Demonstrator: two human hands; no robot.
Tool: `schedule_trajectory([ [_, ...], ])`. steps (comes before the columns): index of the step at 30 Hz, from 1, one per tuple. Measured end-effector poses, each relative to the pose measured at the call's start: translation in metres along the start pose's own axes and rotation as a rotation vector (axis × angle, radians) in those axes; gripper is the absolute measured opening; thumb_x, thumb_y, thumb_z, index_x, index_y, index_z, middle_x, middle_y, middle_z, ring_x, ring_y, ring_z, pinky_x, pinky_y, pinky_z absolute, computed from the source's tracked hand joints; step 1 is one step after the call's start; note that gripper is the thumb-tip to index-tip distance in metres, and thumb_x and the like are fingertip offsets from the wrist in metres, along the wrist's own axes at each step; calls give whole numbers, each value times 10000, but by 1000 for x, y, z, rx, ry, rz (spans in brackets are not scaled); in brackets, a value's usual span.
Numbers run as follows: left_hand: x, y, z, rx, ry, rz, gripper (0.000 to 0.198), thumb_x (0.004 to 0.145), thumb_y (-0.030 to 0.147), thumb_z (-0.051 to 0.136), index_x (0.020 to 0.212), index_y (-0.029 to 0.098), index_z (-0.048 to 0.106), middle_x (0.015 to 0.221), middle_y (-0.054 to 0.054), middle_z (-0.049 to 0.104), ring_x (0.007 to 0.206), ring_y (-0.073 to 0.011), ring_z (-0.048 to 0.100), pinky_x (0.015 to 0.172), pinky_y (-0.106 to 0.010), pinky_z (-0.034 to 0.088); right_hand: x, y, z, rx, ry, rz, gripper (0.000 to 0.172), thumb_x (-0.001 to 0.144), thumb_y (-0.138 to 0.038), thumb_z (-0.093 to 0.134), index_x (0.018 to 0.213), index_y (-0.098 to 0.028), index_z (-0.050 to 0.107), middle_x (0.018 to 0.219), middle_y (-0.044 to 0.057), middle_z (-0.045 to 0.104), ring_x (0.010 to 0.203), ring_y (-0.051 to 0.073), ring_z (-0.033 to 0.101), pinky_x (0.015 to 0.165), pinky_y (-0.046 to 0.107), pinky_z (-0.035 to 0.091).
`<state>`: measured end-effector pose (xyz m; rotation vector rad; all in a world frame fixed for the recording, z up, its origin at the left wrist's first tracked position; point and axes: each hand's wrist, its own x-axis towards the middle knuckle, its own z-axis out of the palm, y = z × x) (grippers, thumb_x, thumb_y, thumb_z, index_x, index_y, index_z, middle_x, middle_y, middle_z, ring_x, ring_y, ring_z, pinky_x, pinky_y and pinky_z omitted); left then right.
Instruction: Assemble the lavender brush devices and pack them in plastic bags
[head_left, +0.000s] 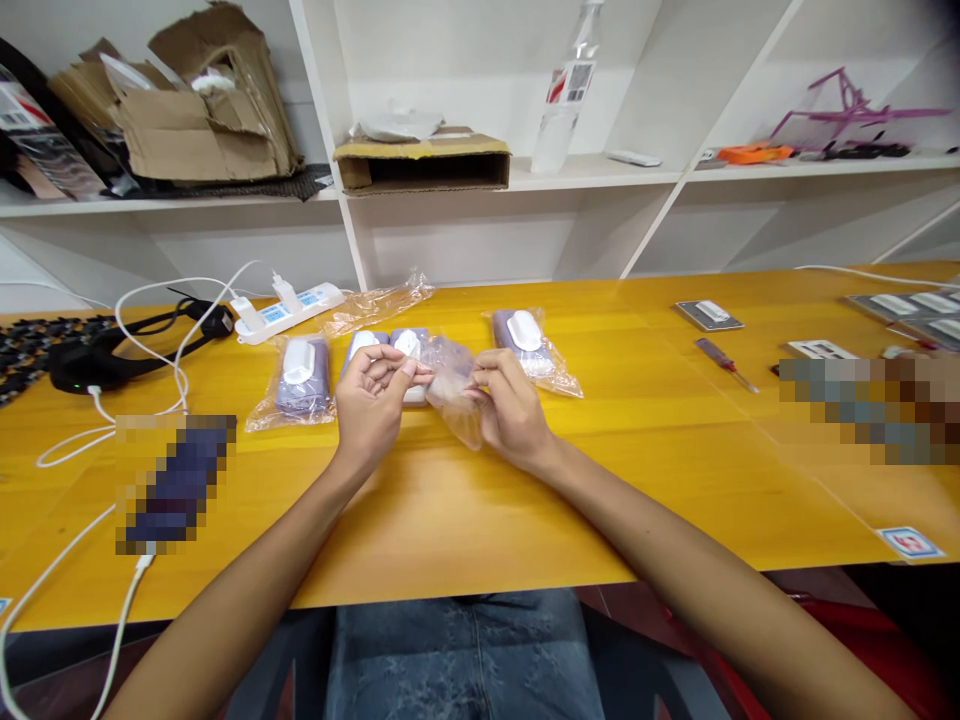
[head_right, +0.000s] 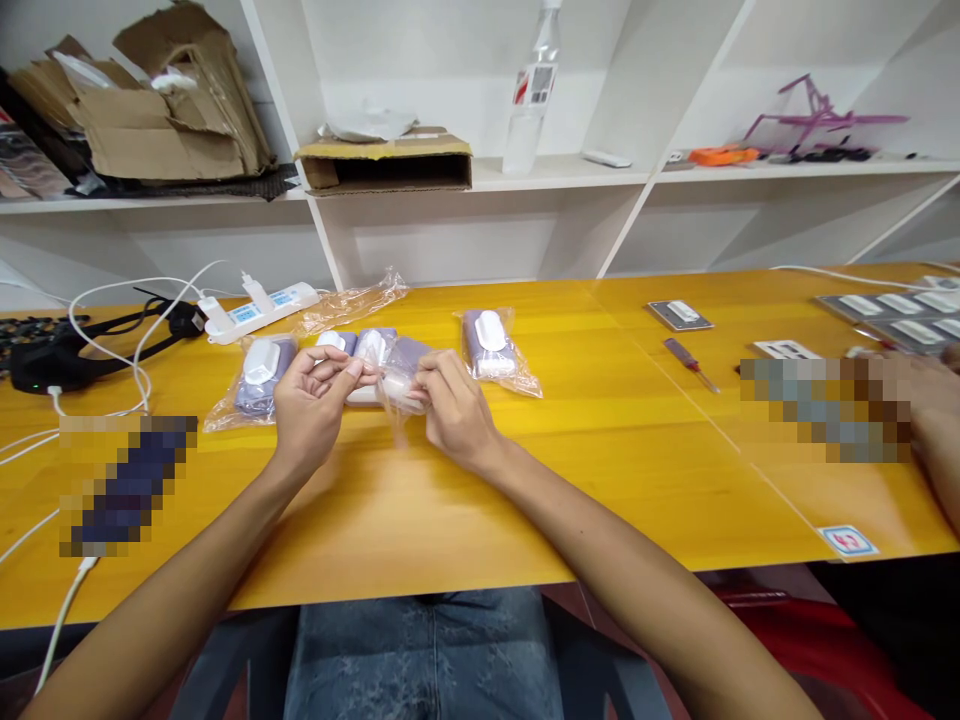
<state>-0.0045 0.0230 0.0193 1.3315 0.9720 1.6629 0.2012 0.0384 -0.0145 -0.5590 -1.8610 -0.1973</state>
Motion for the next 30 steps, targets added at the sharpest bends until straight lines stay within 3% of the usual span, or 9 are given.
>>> schedule_trajectory([
  [4,4,-2,-3,11,43,13,404,861,417,936,1013,218,619,914,-33,797,835,-200,839,821,-325,690,7,-2,-9,160,94,150,141,1104,-130,556,1028,-245,590,974,65,611,918,237,629,823,399,539],
  [8,5,2,-3,10,-8,20,389,863,417,918,1020,224,618,900,-25,784,835,-196,826,843,-339,689,13,-4,-18,296,185,288,128,1117,-182,593,1012,-250,621,973,47,624,941,226,638,872,402,526],
  [12,4,7,0,1,-56,-15,496,723,321,998,1070,224,657,927,-21,807,935,-199,827,876,-311,673,16,-6,-23,414,226,390,108,1103,-248,654,996,-251,644,988,46,643,923,218,647,860,392,537],
  [16,6,8,0,-1,-33,-46,488,631,330,1050,943,197,700,806,-12,801,766,-174,792,704,-262,642,19,-5,-25,479,213,439,157,1091,-344,696,973,-250,653,971,45,650,916,218,653,846,385,545],
  [20,7,10,-3,9,-51,-53,365,708,372,1013,850,179,738,799,-45,826,664,-155,760,661,-267,635,20,-3,-28,501,203,478,194,1076,-382,731,956,-243,671,960,43,659,894,205,650,816,368,541],
  [24,7,13,-4,-2,-59,-62,311,777,376,971,894,171,769,839,-63,855,599,-136,733,645,-267,630,23,-6,-33,462,203,566,239,1046,-422,785,929,-242,680,912,28,692,734,163,628,648,320,518],
  [28,4,15,-3,-5,-65,-59,292,808,380,951,930,168,792,880,-60,869,570,-129,734,646,-266,631,27,-15,-38,549,178,727,309,1029,-491,805,942,-248,636,804,-15,707,421,88,531,379,257,367],
  [30,3,16,-2,4,-66,-47,287,828,391,941,949,169,804,905,-62,874,580,-135,744,662,-273,639,30,-19,-40,603,184,747,323,1021,-490,820,943,-253,615,699,-48,671,386,108,574,346,246,396],
])
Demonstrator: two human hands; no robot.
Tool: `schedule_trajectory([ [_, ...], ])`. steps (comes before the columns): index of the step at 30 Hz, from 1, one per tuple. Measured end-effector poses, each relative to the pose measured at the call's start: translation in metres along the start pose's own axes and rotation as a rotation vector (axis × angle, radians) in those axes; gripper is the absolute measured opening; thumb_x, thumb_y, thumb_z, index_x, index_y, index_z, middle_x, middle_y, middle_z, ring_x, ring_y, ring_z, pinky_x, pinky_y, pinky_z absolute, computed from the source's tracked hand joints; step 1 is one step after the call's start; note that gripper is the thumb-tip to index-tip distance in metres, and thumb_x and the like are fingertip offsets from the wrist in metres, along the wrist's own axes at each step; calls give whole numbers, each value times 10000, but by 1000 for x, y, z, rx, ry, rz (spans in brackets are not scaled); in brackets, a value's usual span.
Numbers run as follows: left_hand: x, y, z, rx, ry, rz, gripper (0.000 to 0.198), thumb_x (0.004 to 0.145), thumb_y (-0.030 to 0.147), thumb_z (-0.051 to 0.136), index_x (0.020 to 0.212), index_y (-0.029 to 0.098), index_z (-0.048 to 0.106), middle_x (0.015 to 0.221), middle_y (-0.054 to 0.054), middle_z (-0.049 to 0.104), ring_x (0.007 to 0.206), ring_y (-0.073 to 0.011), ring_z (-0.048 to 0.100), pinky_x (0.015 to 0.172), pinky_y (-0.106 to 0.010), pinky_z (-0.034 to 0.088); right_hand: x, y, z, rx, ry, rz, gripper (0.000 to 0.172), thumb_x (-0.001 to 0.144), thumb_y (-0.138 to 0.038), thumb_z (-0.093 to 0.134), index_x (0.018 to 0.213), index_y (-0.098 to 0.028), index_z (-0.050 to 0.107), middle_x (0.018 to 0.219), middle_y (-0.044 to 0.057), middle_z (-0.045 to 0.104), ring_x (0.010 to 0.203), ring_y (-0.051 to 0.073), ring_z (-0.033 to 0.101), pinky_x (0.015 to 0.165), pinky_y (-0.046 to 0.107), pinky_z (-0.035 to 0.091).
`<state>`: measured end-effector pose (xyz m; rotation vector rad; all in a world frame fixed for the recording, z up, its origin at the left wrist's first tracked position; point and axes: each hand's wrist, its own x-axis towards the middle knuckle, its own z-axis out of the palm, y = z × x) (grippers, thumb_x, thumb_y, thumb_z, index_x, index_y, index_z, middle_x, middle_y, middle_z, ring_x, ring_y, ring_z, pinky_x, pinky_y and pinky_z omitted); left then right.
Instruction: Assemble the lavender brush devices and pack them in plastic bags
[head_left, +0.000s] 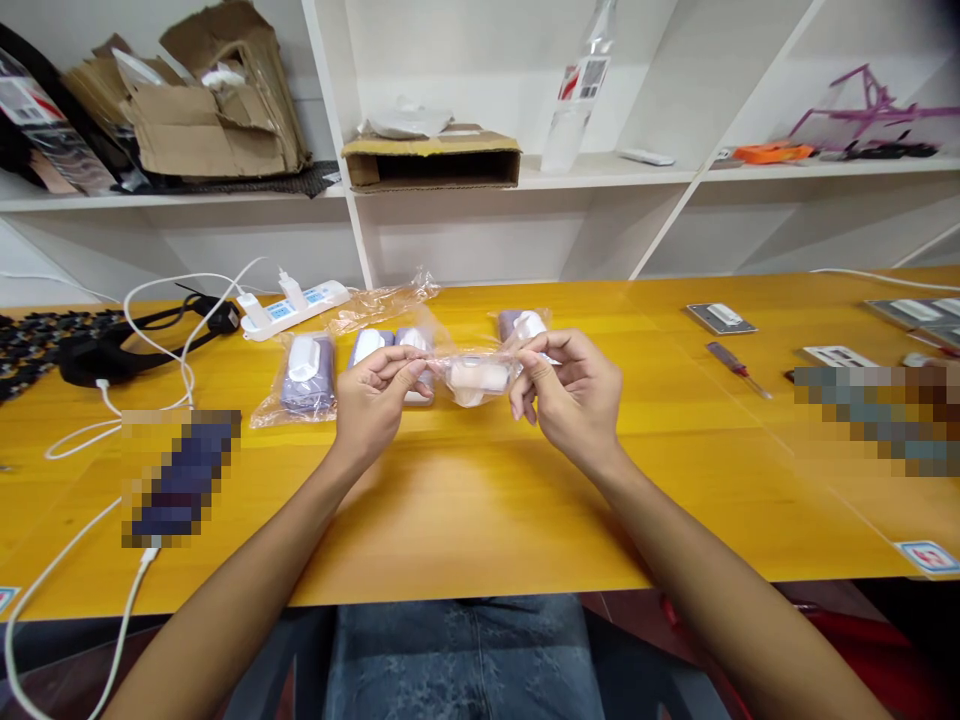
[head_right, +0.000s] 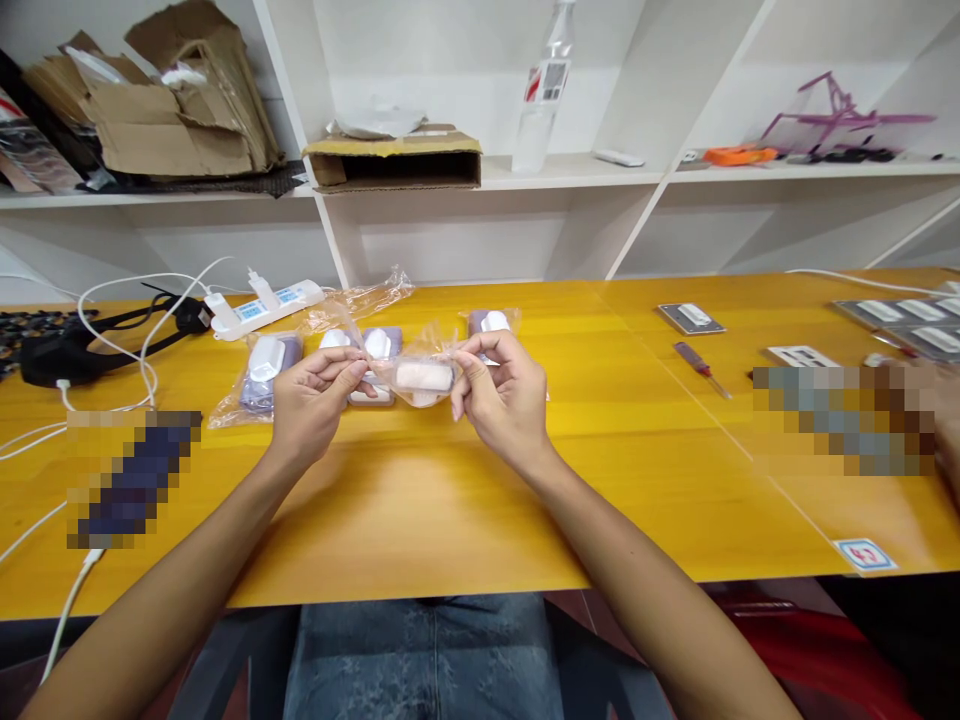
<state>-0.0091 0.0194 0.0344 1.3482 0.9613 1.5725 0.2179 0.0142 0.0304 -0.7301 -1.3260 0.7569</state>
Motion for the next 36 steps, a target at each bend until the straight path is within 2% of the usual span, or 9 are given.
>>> schedule_trajectory([
  [2,-1,0,0,17,5,17,288,848,404,933,972,172,817,921,-66,878,609,-147,763,682,-280,645,1,-4,1,41,-15,-2,318,1018,-475,828,932,-251,619,665,-51,668,427,136,639,379,260,499],
  [6,-1,0,0,23,8,41,288,879,418,920,999,174,826,954,-82,886,667,-164,796,719,-285,657,3,-4,0,54,-46,-30,321,933,-438,925,992,-244,677,806,-5,757,651,174,767,626,333,679],
  [10,0,0,0,17,5,41,314,880,442,924,1003,171,822,973,-97,891,697,-182,814,742,-305,673,2,6,0,14,-50,-110,480,769,-360,1052,1075,-259,696,937,-6,764,716,146,724,698,319,650],
  [15,-2,2,1,23,-3,40,318,892,446,916,1012,169,813,1000,-104,894,737,-196,830,776,-321,683,2,10,-4,-192,-12,-182,104,979,-284,851,962,-235,761,928,27,791,722,157,690,660,329,579],
  [19,-2,2,1,28,-8,37,325,902,452,909,1033,175,800,1022,-108,895,736,-196,834,782,-325,684,6,4,-10,-257,-6,-258,83,969,-233,827,887,-239,818,1017,53,780,729,168,657,608,345,528],
  [25,-3,4,1,47,-2,42,387,908,504,905,1079,189,758,1020,-105,891,739,-198,830,806,-347,688,6,4,-11,-207,-7,-136,96,995,-250,796,902,-245,818,746,-7,732,616,154,630,587,333,515],
  [31,-4,7,1,70,6,60,342,943,487,866,1070,192,747,1022,-100,888,770,-198,833,828,-347,692,6,2,-9,-51,-58,-93,86,1045,-299,765,996,-231,785,910,33,827,542,136,673,461,300,501],
  [33,-3,6,1,65,23,70,339,939,483,867,1054,186,752,1029,-103,888,768,-197,832,822,-342,693,6,2,-8,-6,-127,-71,106,1014,-288,811,1095,-232,774,973,47,834,642,160,740,548,318,592],
  [36,-1,5,-1,43,45,87,329,931,466,876,1033,178,754,1030,-107,888,790,-206,842,813,-336,698,7,7,-10,-9,-219,-95,336,954,-272,874,1257,-244,733,1083,68,818,878,197,786,789,374,671],
])
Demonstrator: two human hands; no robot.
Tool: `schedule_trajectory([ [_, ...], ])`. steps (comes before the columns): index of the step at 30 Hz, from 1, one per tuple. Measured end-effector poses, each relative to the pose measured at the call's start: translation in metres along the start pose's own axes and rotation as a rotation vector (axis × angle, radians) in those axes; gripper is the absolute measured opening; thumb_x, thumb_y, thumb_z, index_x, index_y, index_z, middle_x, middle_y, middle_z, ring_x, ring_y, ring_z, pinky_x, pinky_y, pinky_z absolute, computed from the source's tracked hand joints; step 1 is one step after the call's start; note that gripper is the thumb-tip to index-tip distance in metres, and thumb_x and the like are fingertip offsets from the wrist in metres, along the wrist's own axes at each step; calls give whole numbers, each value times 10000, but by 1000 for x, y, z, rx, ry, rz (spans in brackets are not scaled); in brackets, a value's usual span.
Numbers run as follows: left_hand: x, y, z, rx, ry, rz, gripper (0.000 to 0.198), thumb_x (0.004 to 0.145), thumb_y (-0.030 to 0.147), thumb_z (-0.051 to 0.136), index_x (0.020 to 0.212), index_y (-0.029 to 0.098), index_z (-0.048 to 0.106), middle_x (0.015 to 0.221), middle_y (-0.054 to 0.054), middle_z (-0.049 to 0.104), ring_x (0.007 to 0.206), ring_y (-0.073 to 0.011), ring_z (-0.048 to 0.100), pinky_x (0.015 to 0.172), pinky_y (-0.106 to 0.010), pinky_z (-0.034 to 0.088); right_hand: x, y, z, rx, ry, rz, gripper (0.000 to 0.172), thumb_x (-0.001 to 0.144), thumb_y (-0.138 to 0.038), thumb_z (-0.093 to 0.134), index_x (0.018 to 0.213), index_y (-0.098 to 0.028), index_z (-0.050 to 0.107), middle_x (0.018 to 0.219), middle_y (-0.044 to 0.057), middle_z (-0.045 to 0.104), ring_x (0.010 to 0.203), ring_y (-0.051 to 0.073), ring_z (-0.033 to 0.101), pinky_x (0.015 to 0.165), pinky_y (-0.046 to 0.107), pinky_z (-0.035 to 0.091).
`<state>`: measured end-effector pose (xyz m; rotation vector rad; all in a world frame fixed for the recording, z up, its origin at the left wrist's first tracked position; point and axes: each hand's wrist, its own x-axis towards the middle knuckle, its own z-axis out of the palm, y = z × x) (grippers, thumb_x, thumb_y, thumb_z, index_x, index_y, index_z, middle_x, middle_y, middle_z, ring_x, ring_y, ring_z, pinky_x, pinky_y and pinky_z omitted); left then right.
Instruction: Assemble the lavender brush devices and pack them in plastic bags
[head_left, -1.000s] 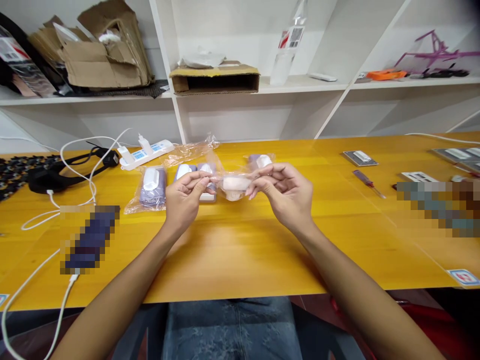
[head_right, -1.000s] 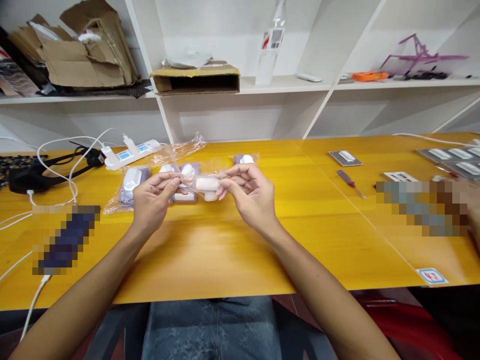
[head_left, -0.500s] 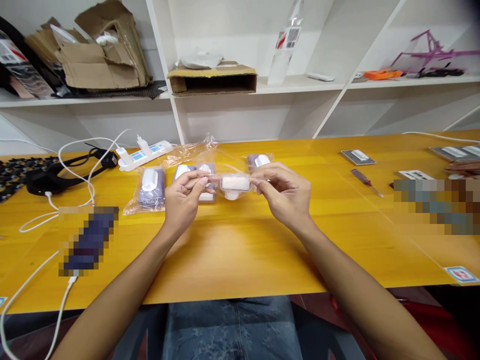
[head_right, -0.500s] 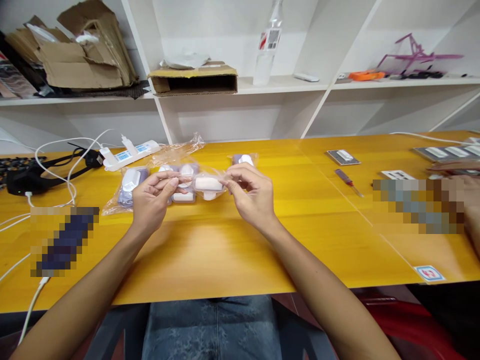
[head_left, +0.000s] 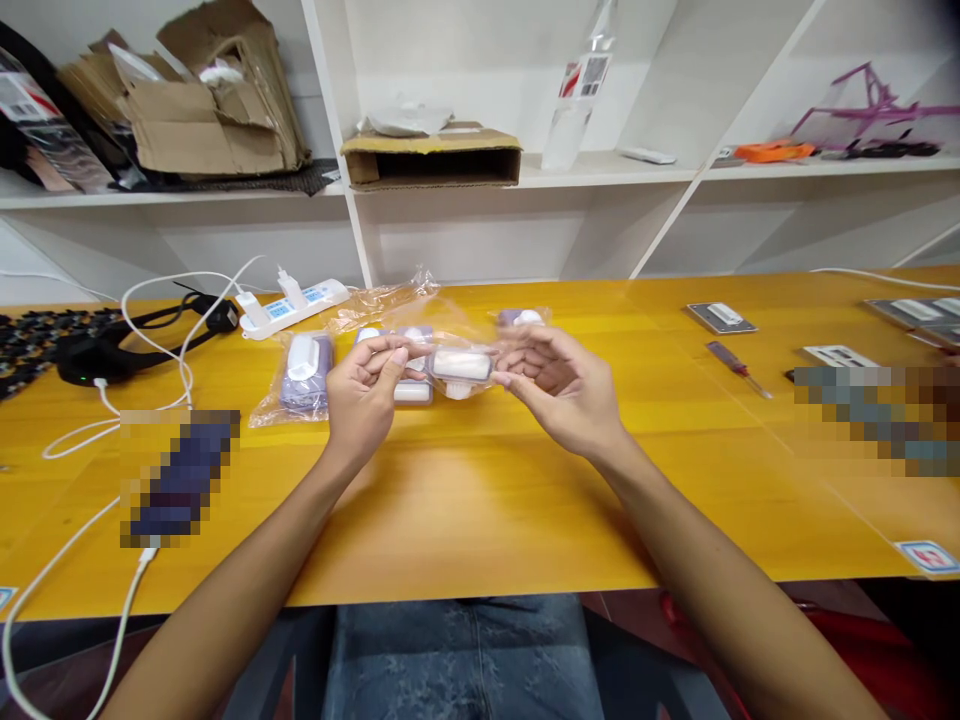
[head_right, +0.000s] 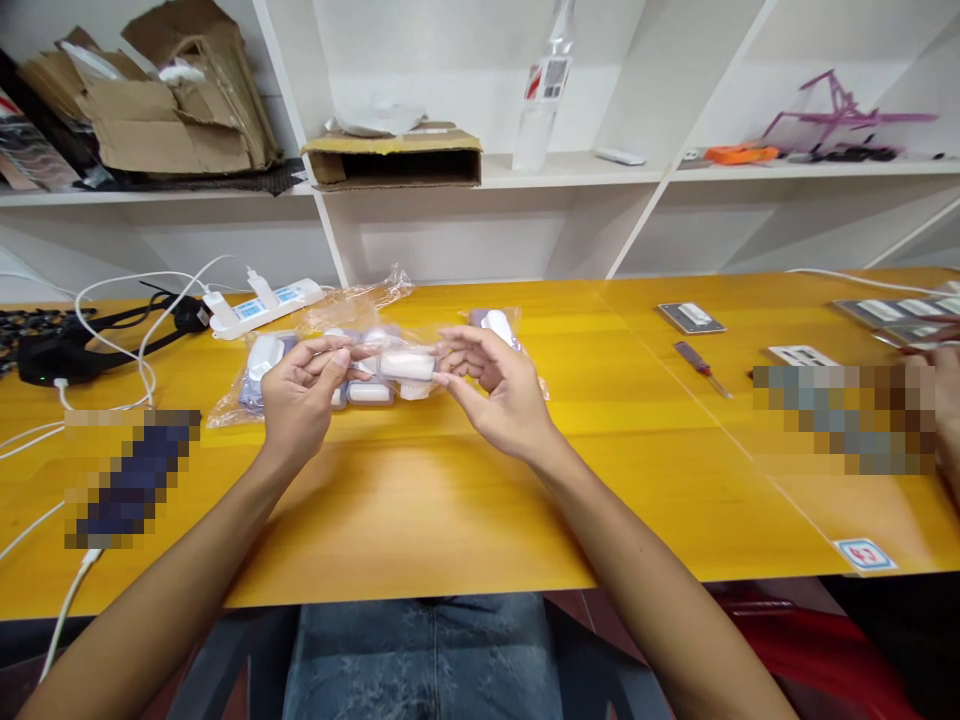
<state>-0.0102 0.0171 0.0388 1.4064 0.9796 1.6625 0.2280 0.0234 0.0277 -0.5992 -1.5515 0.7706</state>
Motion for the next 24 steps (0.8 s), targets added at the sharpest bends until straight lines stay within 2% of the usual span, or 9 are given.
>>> schedule_trajectory([
  [4,1,-2,0,-16,18,7,320,933,454,879,1033,178,751,1025,-109,887,876,-232,863,817,-339,707,-2,7,-5,-192,-54,-57,389,996,-252,785,1371,-268,684,1164,77,772,948,212,735,824,389,638],
  [7,1,-5,0,-14,28,2,334,931,469,882,1037,181,749,1038,-111,886,895,-238,868,832,-347,713,-4,8,-8,-353,-115,-109,469,976,-183,736,1429,-286,667,1311,89,757,1058,241,722,860,403,619],
  [11,1,-9,-1,-24,37,0,343,931,482,883,1039,183,754,1016,-105,882,886,-235,866,837,-350,716,-5,7,-6,-382,-223,-144,580,940,-105,682,1487,-291,644,1436,102,739,1228,282,716,978,446,618],
  [15,1,-13,-3,-19,62,-23,390,904,531,899,1041,200,746,987,-94,879,928,-255,868,885,-385,719,-8,9,2,-372,-246,-158,561,977,-132,689,1508,-306,647,1463,103,745,1290,301,715,1040,486,617],
  [18,3,-13,-5,-27,70,-33,387,890,530,911,1025,212,735,958,-79,877,914,-257,870,917,-406,720,-10,12,7,-387,-211,-184,458,1030,-155,653,1464,-302,667,1424,111,761,1243,288,730,1008,482,620],
  [20,4,-13,-5,-39,68,-36,372,889,515,914,1015,215,733,952,-74,876,905,-254,870,911,-406,725,-11,15,9,-401,-147,-196,361,1050,-180,642,1395,-278,686,1365,124,769,1168,272,740,925,444,622],
  [22,4,-12,-5,-53,66,-41,368,889,507,917,1016,212,736,949,-76,875,905,-254,869,879,-398,732,-11,19,11,-425,-43,-170,237,1036,-219,683,1270,-251,702,1237,119,777,1047,251,734,802,390,600],
  [24,2,-11,-3,-61,70,-52,397,874,519,929,1020,205,736,946,-80,872,912,-260,869,837,-391,738,-12,22,13,-410,71,-74,126,1006,-265,741,1115,-239,685,1057,77,766,898,215,712,695,340,558],
])
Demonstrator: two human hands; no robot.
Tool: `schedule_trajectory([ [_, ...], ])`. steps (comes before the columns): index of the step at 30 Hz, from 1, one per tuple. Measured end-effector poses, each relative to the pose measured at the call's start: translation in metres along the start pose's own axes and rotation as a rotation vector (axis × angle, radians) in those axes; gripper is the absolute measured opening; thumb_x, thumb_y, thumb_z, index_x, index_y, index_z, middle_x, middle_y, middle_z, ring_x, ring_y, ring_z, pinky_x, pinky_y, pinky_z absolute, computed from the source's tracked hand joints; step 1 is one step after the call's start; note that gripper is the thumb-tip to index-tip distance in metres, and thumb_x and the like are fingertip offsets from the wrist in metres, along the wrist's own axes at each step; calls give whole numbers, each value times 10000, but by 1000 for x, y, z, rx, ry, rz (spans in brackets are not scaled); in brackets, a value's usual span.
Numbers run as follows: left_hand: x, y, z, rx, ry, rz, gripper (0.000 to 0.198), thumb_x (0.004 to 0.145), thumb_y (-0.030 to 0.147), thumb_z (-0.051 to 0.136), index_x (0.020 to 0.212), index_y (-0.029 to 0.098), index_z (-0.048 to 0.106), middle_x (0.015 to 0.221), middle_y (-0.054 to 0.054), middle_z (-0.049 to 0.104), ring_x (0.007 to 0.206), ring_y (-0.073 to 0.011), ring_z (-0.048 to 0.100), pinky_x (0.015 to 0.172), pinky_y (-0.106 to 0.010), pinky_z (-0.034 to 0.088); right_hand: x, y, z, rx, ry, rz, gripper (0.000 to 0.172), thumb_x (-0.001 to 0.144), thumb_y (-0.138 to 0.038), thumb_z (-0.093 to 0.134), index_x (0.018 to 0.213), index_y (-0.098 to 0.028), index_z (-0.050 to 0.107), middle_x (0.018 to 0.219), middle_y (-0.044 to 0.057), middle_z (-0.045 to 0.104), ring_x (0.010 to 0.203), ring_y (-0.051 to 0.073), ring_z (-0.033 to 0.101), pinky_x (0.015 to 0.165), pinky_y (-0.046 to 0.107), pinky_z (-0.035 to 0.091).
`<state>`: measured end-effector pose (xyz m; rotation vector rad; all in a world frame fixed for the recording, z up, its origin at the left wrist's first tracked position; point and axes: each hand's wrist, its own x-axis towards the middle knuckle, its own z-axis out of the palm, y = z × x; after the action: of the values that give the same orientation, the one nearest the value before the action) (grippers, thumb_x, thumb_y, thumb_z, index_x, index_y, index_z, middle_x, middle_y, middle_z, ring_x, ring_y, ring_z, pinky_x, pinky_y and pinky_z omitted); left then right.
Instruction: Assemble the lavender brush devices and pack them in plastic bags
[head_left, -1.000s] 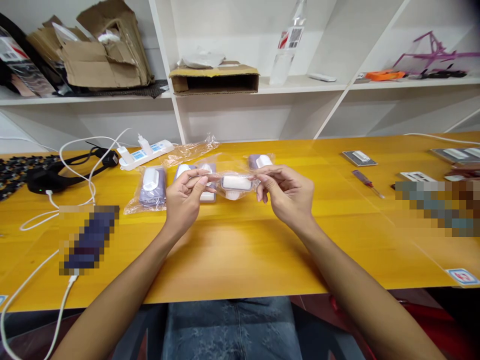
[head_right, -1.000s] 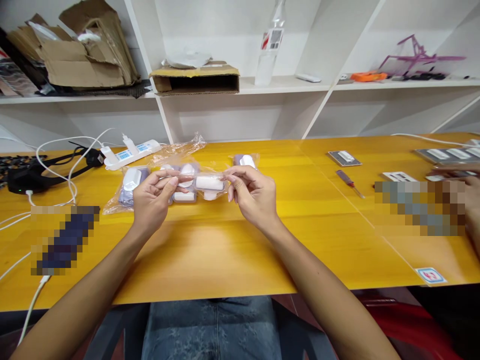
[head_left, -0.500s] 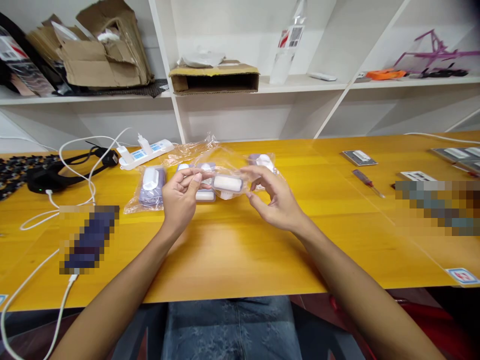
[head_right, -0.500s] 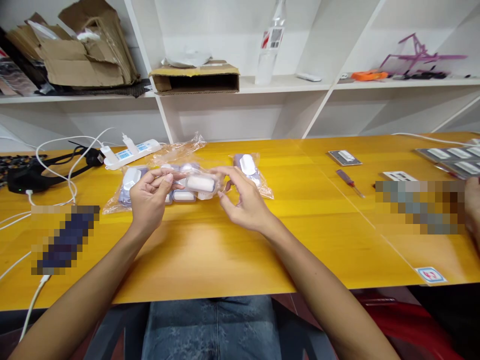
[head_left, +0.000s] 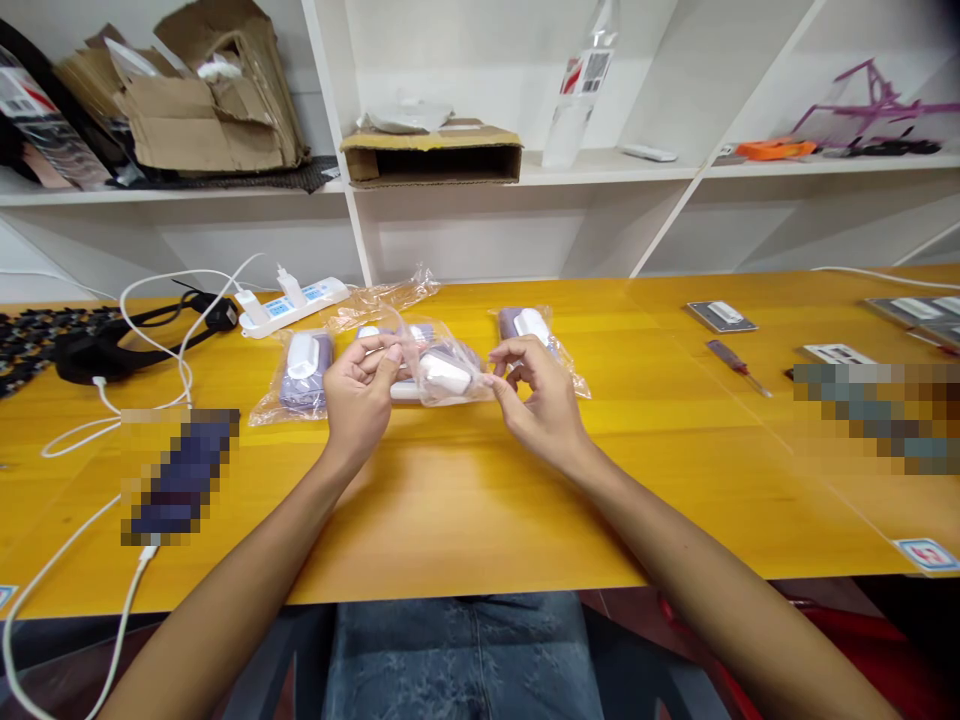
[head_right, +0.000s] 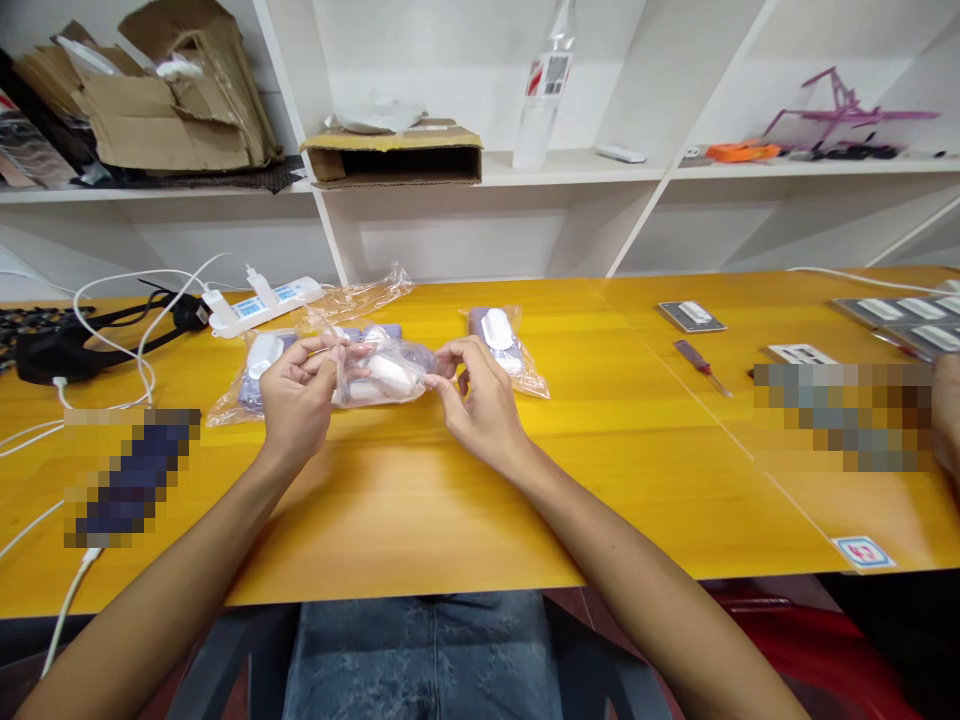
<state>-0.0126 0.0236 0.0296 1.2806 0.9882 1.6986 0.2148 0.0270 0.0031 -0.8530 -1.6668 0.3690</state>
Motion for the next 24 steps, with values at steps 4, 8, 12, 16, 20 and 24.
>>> schedule_trajectory([
  [4,-4,2,4,3,-3,-38,476,836,568,949,1021,191,723,923,-90,862,942,-281,874,825,-400,747,-3,-2,4,310,-49,310,186,1049,-390,718,1051,-239,610,763,-22,739,563,138,640,540,276,505],
  [8,-5,1,4,-1,5,-19,500,838,589,943,1029,186,718,929,-100,857,1028,-305,876,865,-416,749,-5,-8,3,491,-133,305,284,1065,-435,687,1261,-232,657,810,-13,758,620,157,708,539,276,531],
  [12,-2,0,3,-27,14,-15,512,816,591,962,1020,188,723,950,-97,864,1033,-305,877,888,-424,748,-9,-10,6,295,-112,161,402,981,-381,810,1345,-256,696,912,9,727,811,183,734,608,280,566],
  [16,-3,0,4,-40,14,-23,499,816,578,970,1017,192,725,929,-90,866,1024,-307,879,876,-428,752,-11,-6,12,143,-41,81,374,943,-345,883,1282,-263,749,903,2,697,779,168,668,611,278,553],
  [20,-5,3,6,-32,-6,-36,505,806,583,974,1018,201,720,918,-85,865,1035,-320,877,879,-448,754,-9,-5,10,171,2,41,240,934,-297,899,1156,-271,812,972,18,654,806,167,655,618,286,548],
  [24,-6,5,7,-37,-23,-44,472,822,557,968,1005,204,713,908,-82,863,1033,-318,876,883,-459,759,-5,-6,6,208,45,41,107,946,-252,867,1049,-274,845,1017,29,616,805,159,642,612,290,545],
])
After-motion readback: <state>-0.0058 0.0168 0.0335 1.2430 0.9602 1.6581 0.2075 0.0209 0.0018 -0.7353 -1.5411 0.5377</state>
